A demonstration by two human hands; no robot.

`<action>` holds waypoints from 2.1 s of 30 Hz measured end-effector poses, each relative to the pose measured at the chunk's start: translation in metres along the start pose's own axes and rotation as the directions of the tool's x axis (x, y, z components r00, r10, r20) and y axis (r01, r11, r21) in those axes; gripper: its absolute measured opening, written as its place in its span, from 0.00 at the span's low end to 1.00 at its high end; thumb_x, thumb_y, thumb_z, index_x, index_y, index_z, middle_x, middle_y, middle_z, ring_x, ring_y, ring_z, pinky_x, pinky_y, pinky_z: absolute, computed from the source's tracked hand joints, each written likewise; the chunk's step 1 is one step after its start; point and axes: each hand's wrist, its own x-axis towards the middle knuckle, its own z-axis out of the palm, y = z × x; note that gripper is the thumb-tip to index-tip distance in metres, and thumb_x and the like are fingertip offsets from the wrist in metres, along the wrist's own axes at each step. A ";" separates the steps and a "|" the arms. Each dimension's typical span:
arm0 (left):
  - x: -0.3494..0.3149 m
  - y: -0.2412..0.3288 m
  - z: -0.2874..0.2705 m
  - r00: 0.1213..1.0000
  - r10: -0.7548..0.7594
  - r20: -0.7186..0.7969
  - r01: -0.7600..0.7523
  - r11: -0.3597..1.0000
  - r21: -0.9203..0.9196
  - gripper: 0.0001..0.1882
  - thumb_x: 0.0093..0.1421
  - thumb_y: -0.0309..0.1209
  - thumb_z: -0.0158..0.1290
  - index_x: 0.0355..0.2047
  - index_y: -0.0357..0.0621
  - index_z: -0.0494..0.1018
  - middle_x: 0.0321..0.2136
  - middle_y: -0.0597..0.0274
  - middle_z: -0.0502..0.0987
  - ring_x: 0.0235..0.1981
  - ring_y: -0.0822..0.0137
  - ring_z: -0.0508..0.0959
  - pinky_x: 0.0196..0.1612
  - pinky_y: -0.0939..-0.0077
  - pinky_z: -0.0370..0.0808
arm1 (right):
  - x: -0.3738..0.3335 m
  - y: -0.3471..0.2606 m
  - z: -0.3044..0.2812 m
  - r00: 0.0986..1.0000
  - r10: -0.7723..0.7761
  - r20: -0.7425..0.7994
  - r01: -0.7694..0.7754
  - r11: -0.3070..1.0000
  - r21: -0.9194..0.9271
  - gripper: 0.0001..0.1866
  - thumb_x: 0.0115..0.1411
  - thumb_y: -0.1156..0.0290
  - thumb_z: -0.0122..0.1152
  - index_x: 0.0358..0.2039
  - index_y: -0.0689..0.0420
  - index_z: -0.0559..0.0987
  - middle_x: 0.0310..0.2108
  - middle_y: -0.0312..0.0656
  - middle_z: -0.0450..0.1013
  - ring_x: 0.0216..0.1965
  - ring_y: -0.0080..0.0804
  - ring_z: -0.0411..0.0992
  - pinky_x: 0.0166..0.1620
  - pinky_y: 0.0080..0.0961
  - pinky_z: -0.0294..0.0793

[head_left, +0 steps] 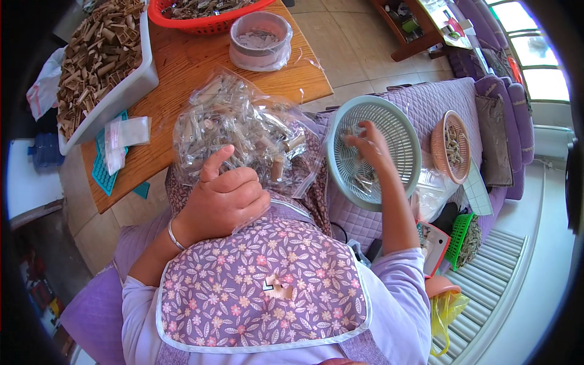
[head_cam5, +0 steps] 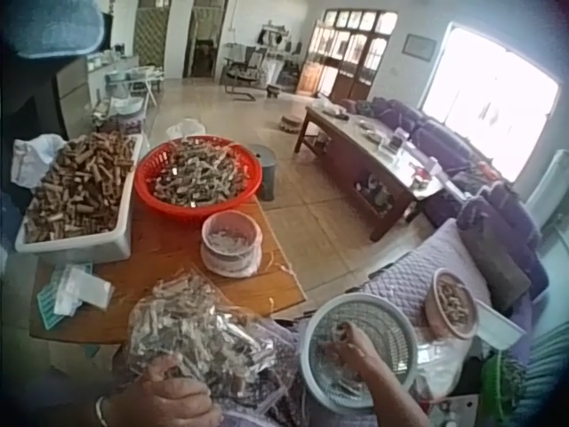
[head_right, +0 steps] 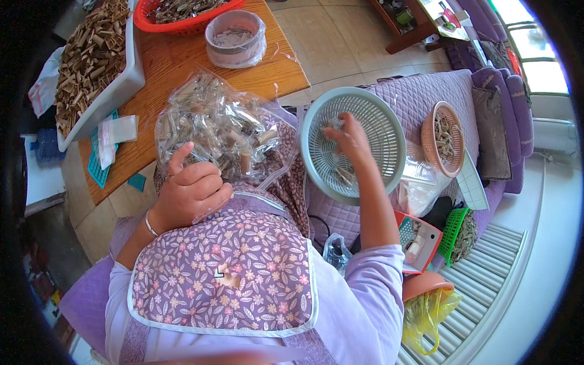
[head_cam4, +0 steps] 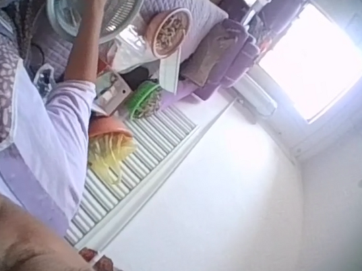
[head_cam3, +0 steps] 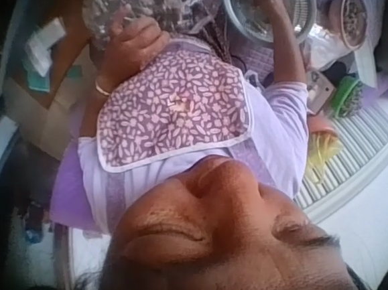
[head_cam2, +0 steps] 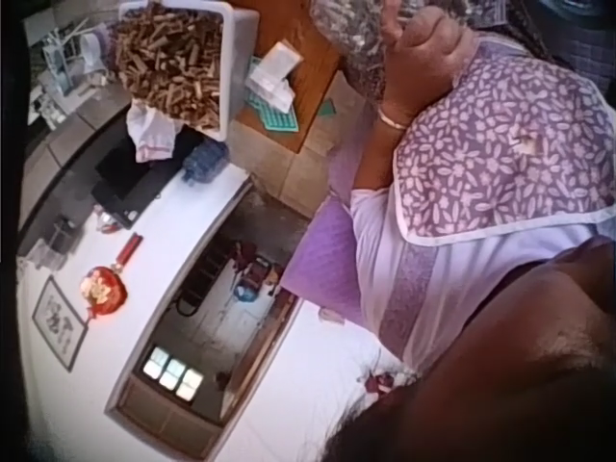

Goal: The person places small cylindrical rubber or plastic components into plastic bags by hand.

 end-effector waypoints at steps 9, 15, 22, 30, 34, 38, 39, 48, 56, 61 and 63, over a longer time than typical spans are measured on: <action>-0.001 -0.002 0.002 1.000 -0.024 -0.021 0.023 0.999 -0.049 0.05 0.52 0.30 0.61 0.27 0.57 0.77 0.30 0.76 0.72 0.44 0.74 0.76 0.70 0.48 0.54 | 0.008 0.017 -0.042 0.983 0.073 -0.166 -0.049 0.988 0.146 0.21 0.55 0.66 0.63 0.48 0.62 0.75 0.33 0.48 0.76 0.31 0.36 0.78 0.33 0.35 0.77; 0.002 -0.005 0.001 1.000 0.000 -0.012 0.000 1.000 -0.019 0.04 0.52 0.31 0.61 0.27 0.58 0.77 0.29 0.77 0.72 0.44 0.74 0.76 0.70 0.48 0.54 | -0.012 0.058 -0.084 0.948 -0.110 0.300 0.270 0.778 -0.568 0.33 0.42 0.69 0.75 0.52 0.56 0.76 0.42 0.51 0.77 0.42 0.49 0.79 0.46 0.42 0.78; 0.001 0.000 0.001 0.999 -0.011 -0.037 0.010 1.000 -0.013 0.04 0.51 0.31 0.61 0.27 0.58 0.77 0.28 0.77 0.73 0.44 0.74 0.76 0.70 0.49 0.55 | -0.028 0.058 -0.054 0.914 -0.231 0.333 0.404 0.574 -0.712 0.39 0.37 0.74 0.79 0.54 0.51 0.74 0.58 0.52 0.65 0.53 0.56 0.73 0.53 0.48 0.76; -0.002 0.000 0.003 0.998 -0.018 -0.061 0.017 1.000 -0.022 0.04 0.51 0.31 0.61 0.26 0.58 0.77 0.28 0.77 0.72 0.44 0.74 0.76 0.71 0.49 0.55 | -0.029 0.056 -0.061 0.930 -0.215 0.299 0.333 0.837 -0.435 0.22 0.46 0.73 0.70 0.44 0.55 0.77 0.48 0.53 0.68 0.47 0.57 0.74 0.51 0.44 0.75; -0.003 0.000 0.000 1.000 -0.011 -0.001 0.011 0.999 -0.033 0.08 0.50 0.29 0.65 0.31 0.57 0.80 0.33 0.76 0.72 0.47 0.73 0.76 0.71 0.45 0.53 | -0.040 0.043 -0.049 0.939 -0.248 0.240 0.320 0.885 -0.339 0.23 0.46 0.70 0.70 0.44 0.56 0.76 0.47 0.57 0.68 0.47 0.60 0.73 0.51 0.47 0.74; -0.002 0.000 0.001 0.999 -0.012 -0.034 0.010 0.999 -0.044 0.08 0.50 0.29 0.64 0.31 0.57 0.80 0.33 0.76 0.72 0.46 0.73 0.76 0.71 0.46 0.53 | -0.062 0.048 0.002 0.952 -0.158 0.261 0.268 0.841 -0.469 0.23 0.46 0.69 0.69 0.45 0.55 0.75 0.47 0.59 0.67 0.46 0.62 0.74 0.50 0.51 0.75; -0.003 0.000 0.001 0.999 -0.018 -0.033 0.017 0.999 -0.033 0.08 0.50 0.29 0.64 0.31 0.57 0.80 0.33 0.76 0.72 0.46 0.73 0.76 0.71 0.46 0.53 | -0.062 0.050 0.005 0.949 -0.168 0.268 0.280 0.840 -0.465 0.23 0.46 0.69 0.69 0.45 0.55 0.75 0.47 0.59 0.67 0.46 0.62 0.74 0.50 0.51 0.75; -0.011 0.003 -0.001 0.998 -0.040 -0.042 0.039 0.998 -0.040 0.07 0.51 0.29 0.64 0.31 0.57 0.79 0.32 0.75 0.72 0.45 0.73 0.76 0.70 0.46 0.53 | -0.059 0.002 -0.030 0.941 -0.328 0.085 0.338 0.896 -0.288 0.24 0.45 0.76 0.67 0.46 0.56 0.75 0.41 0.51 0.71 0.37 0.49 0.76 0.44 0.39 0.78; -0.010 0.006 0.004 0.997 0.057 -0.048 -0.054 0.997 0.052 0.03 0.53 0.31 0.57 0.28 0.59 0.76 0.30 0.77 0.72 0.47 0.75 0.74 0.70 0.47 0.53 | -0.084 -0.166 0.029 0.632 -0.523 0.572 0.660 0.750 -0.043 0.26 0.51 0.74 0.71 0.52 0.57 0.75 0.52 0.44 0.72 0.48 0.36 0.75 0.51 0.31 0.74; -0.020 0.004 -0.018 0.997 0.053 -0.047 -0.045 0.988 0.148 0.03 0.53 0.32 0.56 0.27 0.60 0.76 0.32 0.77 0.72 0.49 0.76 0.73 0.71 0.46 0.51 | -0.078 -0.195 0.034 0.399 -0.882 0.252 0.890 0.438 0.122 0.26 0.53 0.72 0.71 0.54 0.55 0.77 0.58 0.49 0.71 0.58 0.44 0.72 0.57 0.35 0.72; -0.032 0.000 -0.026 0.996 0.023 -0.084 -0.011 0.990 0.141 0.03 0.53 0.32 0.57 0.28 0.59 0.76 0.32 0.77 0.72 0.48 0.76 0.74 0.71 0.46 0.51 | -0.075 -0.183 0.007 0.550 -0.730 0.406 0.787 0.616 0.042 0.27 0.53 0.70 0.72 0.54 0.55 0.77 0.55 0.49 0.73 0.56 0.44 0.72 0.56 0.38 0.72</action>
